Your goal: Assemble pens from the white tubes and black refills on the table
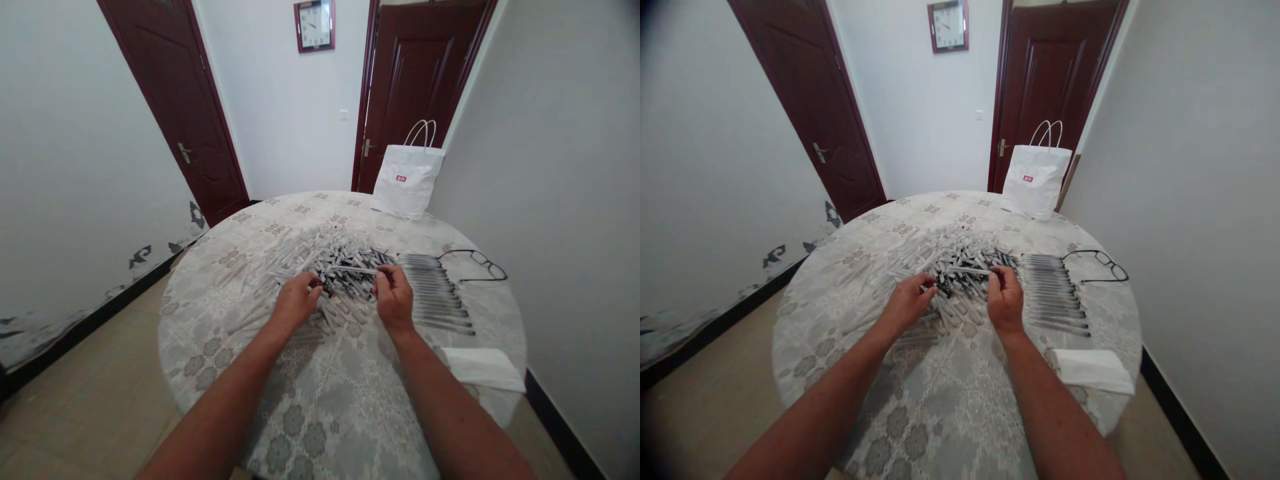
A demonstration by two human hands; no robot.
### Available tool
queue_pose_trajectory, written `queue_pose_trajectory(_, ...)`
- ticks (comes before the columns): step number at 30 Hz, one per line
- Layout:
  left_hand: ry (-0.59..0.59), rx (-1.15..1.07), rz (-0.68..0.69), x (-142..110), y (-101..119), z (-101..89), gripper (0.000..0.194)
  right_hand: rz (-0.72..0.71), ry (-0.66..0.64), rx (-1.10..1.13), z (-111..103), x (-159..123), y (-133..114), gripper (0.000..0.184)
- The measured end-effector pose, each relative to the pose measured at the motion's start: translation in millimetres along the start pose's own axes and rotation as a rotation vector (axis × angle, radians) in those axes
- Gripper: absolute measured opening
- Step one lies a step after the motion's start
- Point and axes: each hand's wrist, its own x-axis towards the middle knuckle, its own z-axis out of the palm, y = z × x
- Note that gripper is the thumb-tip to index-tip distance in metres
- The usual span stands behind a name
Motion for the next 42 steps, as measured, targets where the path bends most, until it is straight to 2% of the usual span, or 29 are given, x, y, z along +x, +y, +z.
queue_pose_trajectory(4,-0.012,0.244,0.105,4.6,4.2,6.6,0.021,-0.023,0.044,-0.019,-2.1,4.4,3.1,0.025)
queue_pose_trajectory(9,-0.225,0.412,0.245,-0.9,18.6,30.5,0.020,-0.069,0.088,-0.029,-5.5,6.7,0.0,0.024)
queue_pose_trajectory(14,-0.390,0.576,0.238,-2.4,29.5,51.5,0.023,-0.092,0.097,-0.032,-6.9,8.4,-3.6,0.023)
queue_pose_trajectory(27,-0.468,0.634,0.283,8.8,43.3,60.8,0.020,-0.156,0.063,-0.072,-4.7,10.2,-7.9,0.019)
queue_pose_trajectory(31,-0.421,0.630,0.284,4.7,48.1,61.2,0.020,-0.153,0.054,-0.067,-3.3,8.9,-8.3,0.018)
queue_pose_trajectory(34,-0.299,0.481,0.270,-0.9,47.8,54.5,0.020,-0.128,0.055,-0.034,-2.9,9.1,-9.0,0.020)
queue_pose_trajectory(37,-0.234,0.143,0.206,-2.6,39.1,42.1,0.026,-0.065,0.062,0.018,-2.0,10.1,-8.6,0.021)
queue_pose_trajectory(39,-0.233,-0.124,0.023,-2.1,29.3,34.1,0.034,-0.005,0.061,0.070,-0.6,11.0,-7.2,0.021)
queue_pose_trajectory(42,-0.115,-0.584,-0.265,-2.0,14.0,27.0,0.036,0.074,0.034,0.157,2.7,11.8,-4.1,0.020)
